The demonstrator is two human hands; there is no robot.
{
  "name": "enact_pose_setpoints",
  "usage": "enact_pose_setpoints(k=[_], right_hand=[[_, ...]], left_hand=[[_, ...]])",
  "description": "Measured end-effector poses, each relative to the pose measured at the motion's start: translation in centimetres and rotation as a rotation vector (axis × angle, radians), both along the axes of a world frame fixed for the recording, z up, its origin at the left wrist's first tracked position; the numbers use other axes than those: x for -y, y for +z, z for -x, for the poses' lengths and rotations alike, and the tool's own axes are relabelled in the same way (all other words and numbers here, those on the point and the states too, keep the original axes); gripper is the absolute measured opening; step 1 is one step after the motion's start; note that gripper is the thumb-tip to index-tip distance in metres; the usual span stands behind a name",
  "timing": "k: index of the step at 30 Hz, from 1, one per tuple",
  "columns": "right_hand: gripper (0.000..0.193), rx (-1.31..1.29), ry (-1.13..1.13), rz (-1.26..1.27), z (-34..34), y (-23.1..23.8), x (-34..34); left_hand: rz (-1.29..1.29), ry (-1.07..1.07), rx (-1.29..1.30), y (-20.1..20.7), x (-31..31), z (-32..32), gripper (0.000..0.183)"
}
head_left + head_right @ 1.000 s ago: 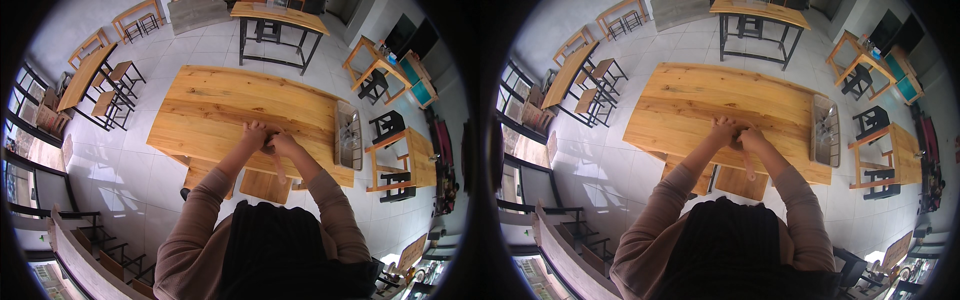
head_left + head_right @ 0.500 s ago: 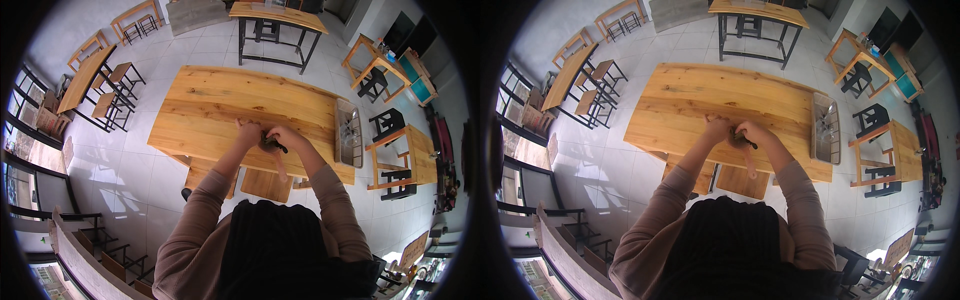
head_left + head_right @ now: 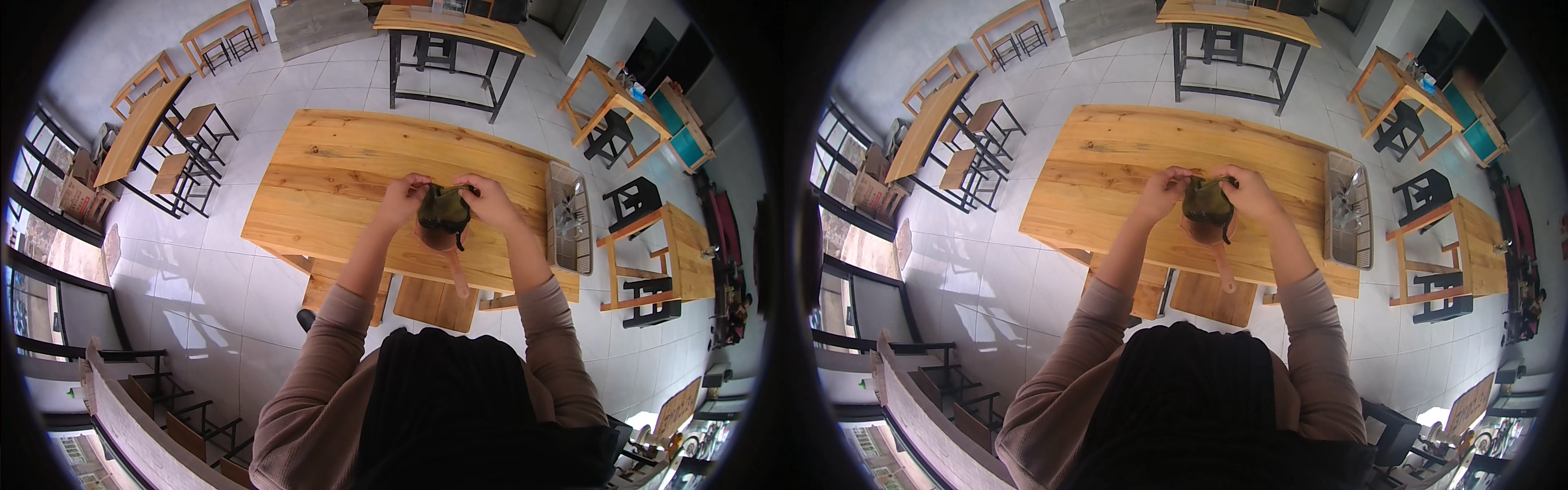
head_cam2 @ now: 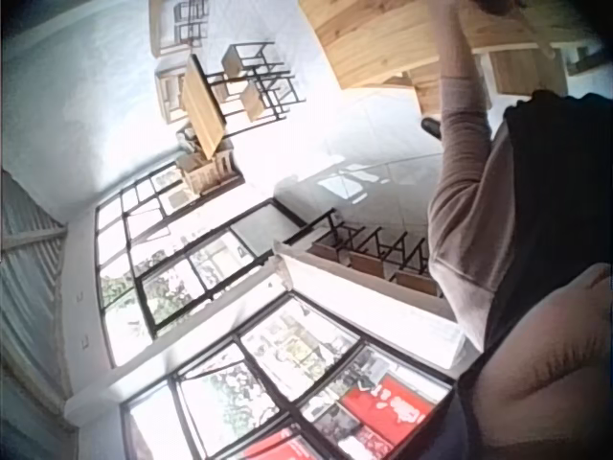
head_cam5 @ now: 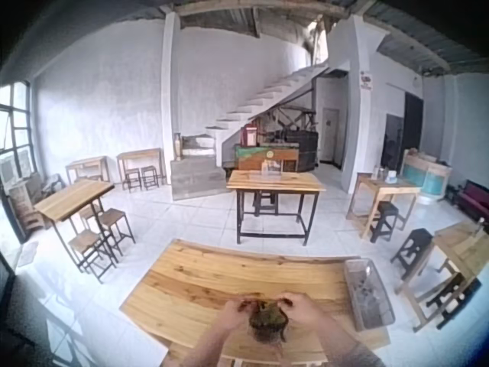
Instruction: The person cleans a glass window frame using a green cloth, reaching around the frame and latch mechanisms.
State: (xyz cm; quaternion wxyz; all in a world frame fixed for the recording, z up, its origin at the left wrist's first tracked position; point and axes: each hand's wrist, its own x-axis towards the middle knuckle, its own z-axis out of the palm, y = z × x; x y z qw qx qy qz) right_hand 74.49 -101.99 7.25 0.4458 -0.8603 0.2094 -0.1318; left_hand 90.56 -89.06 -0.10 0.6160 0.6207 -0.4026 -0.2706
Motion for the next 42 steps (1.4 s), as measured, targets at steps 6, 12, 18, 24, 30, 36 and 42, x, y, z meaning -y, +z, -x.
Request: enact_pose_setpoints(k=[6,12,18,24,30,36,42], right_hand=[[0.019,-0.183,-0.046,0.341,-0.2,-8.6,-1.1],[0.026,-0.600,0.218,0.346,-1.7,-11.3,-2.7],[0.028,-0.290,-0.181,-0.172,-1.7,-19.1,-0.5],[0.028,-0.338,0.161,0.197,-1.2,-13.3,-1.1],[0.021,-0.020,-0.012,0.104,0.4,-7.6,0.0],[0.022,0.250,-0.089,-0.047,0.0,-2.2,0.8],[0.033,0.345,-0.071,-0.406,0.4,0.2,0.1]], left_hand=[[-0.421,-0.013,0.742,-2.8,1.0,3.9,0.020],[-0.856,-0.203,1.156,-3.3,1.2,4.2,0.020],[-0.820,-0.269,1.220,-1.9,2.3,5.9,0.020],[-0.841,-0.259,1.151,-2.4,1.9,4.5,0.017],[-0.439,-0.119,0.593,-1.0,1.7,1.6,0.014],[-0.044,-0.137,0.051,3.5,2.1,1.9,0.028],[0.019,-0.095,0.162,6.1,1.6,3.8,0.037]])
